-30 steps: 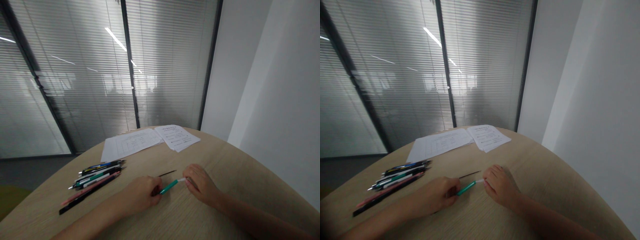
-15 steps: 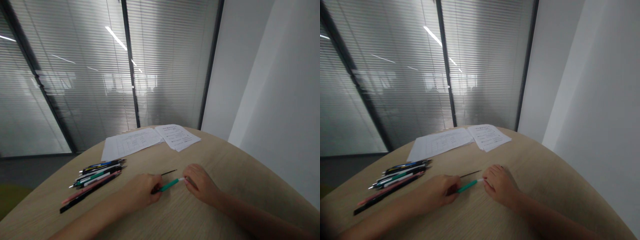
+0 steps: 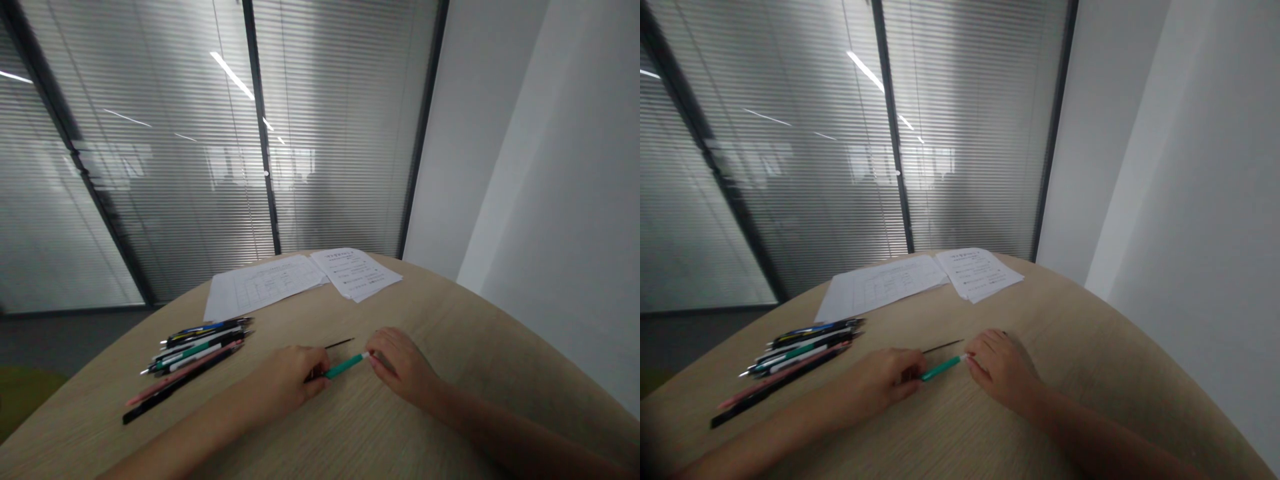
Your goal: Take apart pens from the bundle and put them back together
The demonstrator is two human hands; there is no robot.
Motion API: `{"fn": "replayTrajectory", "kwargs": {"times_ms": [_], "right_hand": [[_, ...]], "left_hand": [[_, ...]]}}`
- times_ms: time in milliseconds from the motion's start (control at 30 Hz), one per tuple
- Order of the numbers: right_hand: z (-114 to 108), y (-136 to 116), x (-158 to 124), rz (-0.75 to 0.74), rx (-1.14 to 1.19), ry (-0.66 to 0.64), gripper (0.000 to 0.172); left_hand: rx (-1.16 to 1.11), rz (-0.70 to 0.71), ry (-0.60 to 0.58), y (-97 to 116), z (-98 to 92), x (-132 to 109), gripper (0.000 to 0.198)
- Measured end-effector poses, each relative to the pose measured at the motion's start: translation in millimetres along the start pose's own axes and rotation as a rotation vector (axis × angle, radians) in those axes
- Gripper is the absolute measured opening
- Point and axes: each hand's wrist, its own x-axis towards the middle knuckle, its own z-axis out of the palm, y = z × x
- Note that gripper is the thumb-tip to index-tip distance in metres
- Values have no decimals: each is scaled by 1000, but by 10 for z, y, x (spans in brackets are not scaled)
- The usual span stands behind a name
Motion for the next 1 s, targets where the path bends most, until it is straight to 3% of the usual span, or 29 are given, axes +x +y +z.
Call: {"fn": "replayTrajectory", "kwargs": {"times_ms": [300, 533, 700, 833, 1000], "right_hand": [[10, -7, -27, -89, 6, 22, 20], [77, 180, -36, 279, -22, 184, 31], [253, 407, -139, 455, -129, 93, 31], [340, 491, -222, 489, -202, 49, 26], [334, 531, -239, 473, -185, -12, 20]], "left_hand": [[-39, -10, -2, 22, 38, 21, 12], [-192, -49, 87, 23, -1, 36, 17], [-519, 65, 245, 67, -33, 12, 18], [-677, 99, 340, 95, -46, 1, 15], [-606, 97, 360, 81, -37, 4, 14]]}}
